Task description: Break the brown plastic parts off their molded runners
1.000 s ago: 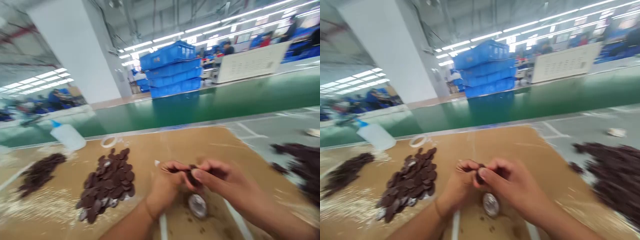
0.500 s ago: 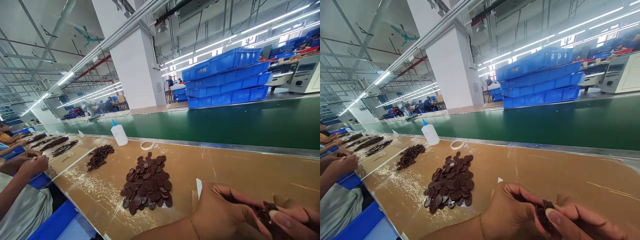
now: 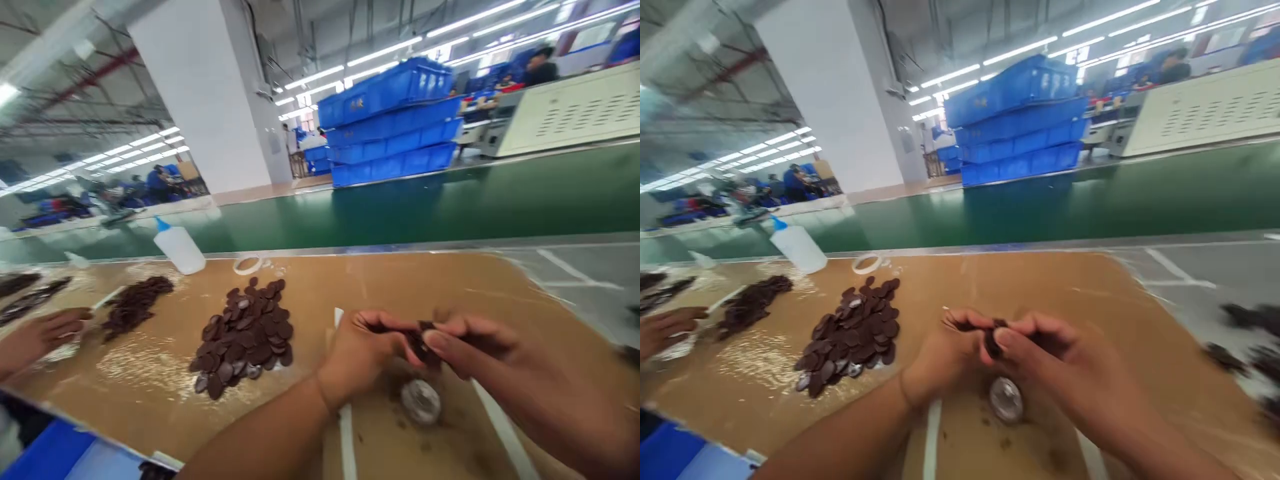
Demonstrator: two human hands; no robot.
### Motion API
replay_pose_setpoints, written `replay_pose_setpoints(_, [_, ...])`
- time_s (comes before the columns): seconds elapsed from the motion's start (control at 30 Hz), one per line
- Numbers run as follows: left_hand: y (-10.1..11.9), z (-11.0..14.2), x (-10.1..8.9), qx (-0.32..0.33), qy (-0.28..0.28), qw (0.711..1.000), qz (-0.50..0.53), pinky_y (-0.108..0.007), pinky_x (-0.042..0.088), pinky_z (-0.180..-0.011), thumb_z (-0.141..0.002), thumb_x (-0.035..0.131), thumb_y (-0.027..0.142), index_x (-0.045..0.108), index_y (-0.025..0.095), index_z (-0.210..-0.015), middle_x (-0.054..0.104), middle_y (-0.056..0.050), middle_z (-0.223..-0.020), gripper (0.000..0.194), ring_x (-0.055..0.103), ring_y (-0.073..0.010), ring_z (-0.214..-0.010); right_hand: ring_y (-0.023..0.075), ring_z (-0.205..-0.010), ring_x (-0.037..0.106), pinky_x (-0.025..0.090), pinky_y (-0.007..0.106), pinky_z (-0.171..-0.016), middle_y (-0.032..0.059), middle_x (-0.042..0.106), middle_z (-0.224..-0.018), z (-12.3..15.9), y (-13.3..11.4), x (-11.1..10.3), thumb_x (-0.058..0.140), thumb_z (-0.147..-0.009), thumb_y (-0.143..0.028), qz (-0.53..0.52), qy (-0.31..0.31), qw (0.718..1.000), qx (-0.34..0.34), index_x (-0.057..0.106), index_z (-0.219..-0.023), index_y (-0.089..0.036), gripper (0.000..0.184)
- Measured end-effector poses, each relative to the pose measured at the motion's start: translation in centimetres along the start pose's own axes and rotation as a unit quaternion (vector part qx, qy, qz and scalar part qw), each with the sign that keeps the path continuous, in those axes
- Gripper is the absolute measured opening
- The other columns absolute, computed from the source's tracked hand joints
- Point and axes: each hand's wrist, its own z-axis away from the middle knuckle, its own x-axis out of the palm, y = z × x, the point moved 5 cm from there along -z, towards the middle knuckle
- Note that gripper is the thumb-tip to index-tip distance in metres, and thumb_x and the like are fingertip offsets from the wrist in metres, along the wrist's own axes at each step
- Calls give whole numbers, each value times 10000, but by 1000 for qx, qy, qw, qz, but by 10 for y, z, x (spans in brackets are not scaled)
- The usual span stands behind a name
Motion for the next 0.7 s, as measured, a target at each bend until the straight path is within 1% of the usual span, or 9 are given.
replay_pose_setpoints(0.07, [1,0,0,11,-16,1000,-10,-223,521,-585,-418,974,338,733,172,-621,685,9,-528,356,628,-113,-513,144,-602,606,520,254,-561,23,651,-637,0,-12,7,810,-778,-466,-59,-30,998,19,683,-638,-236,298])
replay_pose_setpoints(0.17, [2,-1,-4,23,-23,999,-32,-206,539,-589,-506,952,260,736,180,-637,725,2,-602,264,644,-107,-544,108,-583,569,473,230,-561,4,652,-619,-3,-17,12,848,-730,-472,-130,-44,989,49,616,-619,-190,382])
replay_pose_setpoints(0.27, [-1,-2,-10,22,-25,997,-63,-168,538,-618,-581,927,251,753,203,-672,739,12,-634,203,649,-84,-583,128,-653,625,471,232,-587,26,704,-666,-2,-14,12,853,-721,-460,-161,-48,983,67,609,-644,-180,379])
replay_pose_setpoints(0.37, [-2,0,-10,19,-41,995,-84,-179,555,-680,-597,925,272,771,225,-724,743,19,-659,205,664,-89,-636,157,-712,668,499,257,-632,38,732,-704,-1,-14,10,873,-695,-412,-176,-53,981,63,625,-665,-181,340])
replay_pose_setpoints(0.47, [-1,2,-6,9,-61,993,-105,-210,567,-720,-601,926,270,784,219,-801,756,2,-719,250,680,-111,-689,144,-671,653,522,273,-659,15,718,-671,0,-14,7,894,-652,-366,-177,-44,980,79,630,-659,-182,322])
replay_pose_setpoints(0.53, [0,3,-2,0,-78,991,-110,-241,576,-742,-624,916,280,788,218,-861,771,-15,-779,276,693,-131,-721,129,-670,644,526,260,-662,-3,711,-672,-2,-15,4,873,-675,-346,-165,-39,983,74,644,-680,-188,278])
replay_pose_setpoints(0.63, [1,4,0,-8,-98,990,-102,-279,588,-795,-645,905,270,788,232,-918,784,-23,-879,300,705,-149,-784,122,-676,626,505,243,-622,-6,713,-724,-3,-15,-2,829,-721,-328,-105,-29,993,52,697,-769,-199,191])
replay_pose_setpoints(0.7, [0,4,0,-11,-111,989,-99,-277,591,-807,-664,893,255,788,239,-935,783,-18,-897,291,707,-148,-811,135,-681,618,496,259,-606,4,706,-747,-4,-15,-4,817,-716,-337,-75,-22,996,48,712,-798,-199,192])
